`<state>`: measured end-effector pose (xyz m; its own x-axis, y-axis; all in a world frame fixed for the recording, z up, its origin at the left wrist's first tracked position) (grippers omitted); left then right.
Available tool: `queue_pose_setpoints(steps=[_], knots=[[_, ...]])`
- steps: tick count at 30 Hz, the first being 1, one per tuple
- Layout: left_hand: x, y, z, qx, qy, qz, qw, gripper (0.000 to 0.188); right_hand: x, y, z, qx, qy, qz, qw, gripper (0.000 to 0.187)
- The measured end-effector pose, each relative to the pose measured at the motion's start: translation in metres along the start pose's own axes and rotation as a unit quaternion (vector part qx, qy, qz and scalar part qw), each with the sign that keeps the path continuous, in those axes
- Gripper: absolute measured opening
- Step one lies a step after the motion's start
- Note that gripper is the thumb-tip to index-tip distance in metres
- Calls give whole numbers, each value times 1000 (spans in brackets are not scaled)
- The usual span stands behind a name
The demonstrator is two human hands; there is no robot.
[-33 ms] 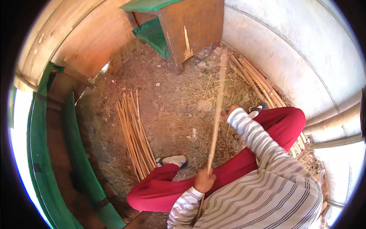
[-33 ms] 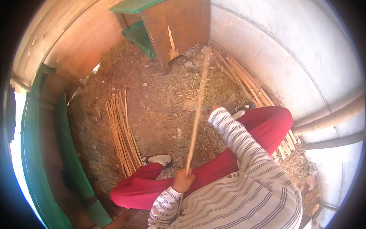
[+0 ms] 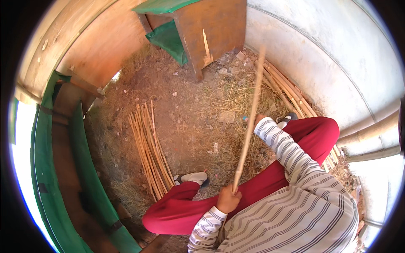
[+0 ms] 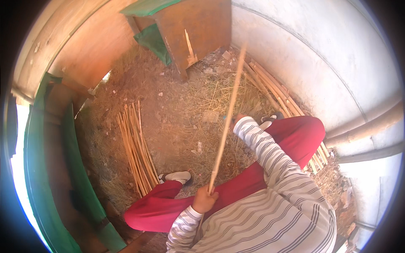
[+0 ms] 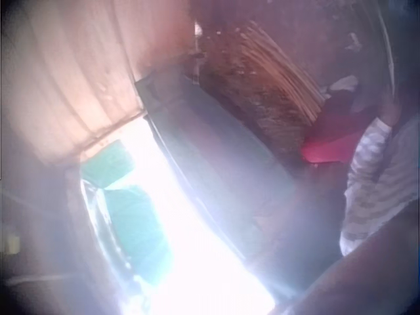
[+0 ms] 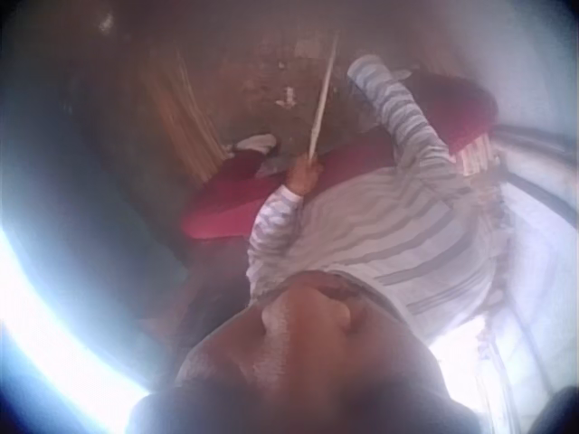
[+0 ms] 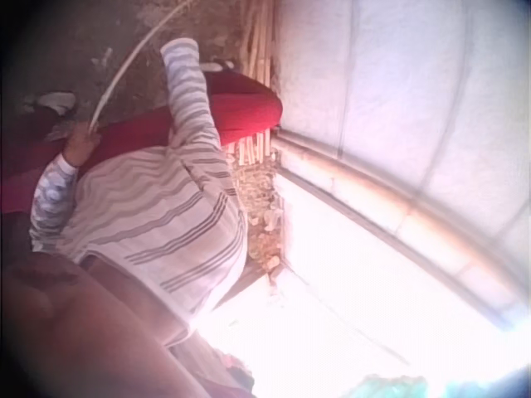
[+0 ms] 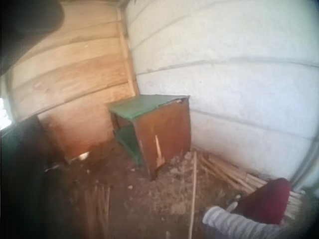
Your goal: The person sits on the ground and uses a small knife to shave thin strips off a long wooden stick. They hold the stick with their left hand and scrape the blade along its length with their right hand, creating wood shavings that fall to the floor.
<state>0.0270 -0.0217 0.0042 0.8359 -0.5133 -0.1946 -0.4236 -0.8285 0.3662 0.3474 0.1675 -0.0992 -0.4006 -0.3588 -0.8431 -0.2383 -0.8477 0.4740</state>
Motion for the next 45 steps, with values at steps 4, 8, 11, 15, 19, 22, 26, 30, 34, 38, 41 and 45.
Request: queue_pose_setpoints(steps=[4,8,11,15,19,22,26,30,34,38,41,45], knots=[[-2,-4,-29,23,34,47,998,21,-37,33,12,106,-151,-106,977,70],[-8,-8,-21,29,66,16,997,24,-22,60,20,33,-195,-162,967,60],[-17,-13,-5,17,102,-10,995,25,-34,110,63,-56,-245,-160,955,49],[-20,-17,19,-60,172,-42,982,25,-32,153,97,-165,-168,-143,961,42],[-24,-20,44,-106,230,-61,966,23,-39,173,117,-280,-95,-121,948,39],[-24,-21,42,-77,174,-81,978,21,-31,171,121,-336,-56,-102,935,40],[-25,-23,24,-59,110,-87,988,19,-21,167,120,-352,10,-58,934,43],[-18,-25,20,-42,65,-97,992,17,-10,164,114,-344,-23,-100,933,46],[-20,-21,21,-57,17,-74,995,17,-9,155,113,-331,2,-120,936,45],[-19,-18,33,-66,48,-85,993,17,-11,158,119,-282,19,-51,958,47],[-18,-16,31,-89,55,-91,990,16,-21,149,126,-204,46,-41,977,52],[-14,-16,36,-76,69,-45,994,17,-9,103,107,-165,52,41,984,66]])
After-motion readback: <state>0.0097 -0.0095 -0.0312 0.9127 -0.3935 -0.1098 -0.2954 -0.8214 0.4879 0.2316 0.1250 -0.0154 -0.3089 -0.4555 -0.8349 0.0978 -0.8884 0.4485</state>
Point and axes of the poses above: each hand's wrist, its own y-axis away from the middle knuckle, its own x-axis out of the palm, z = x × y, the point moved 2 cm from there along -y, towards the middle knuckle, and after that the axes turned 12 degrees about y, right-handed, at the moved point
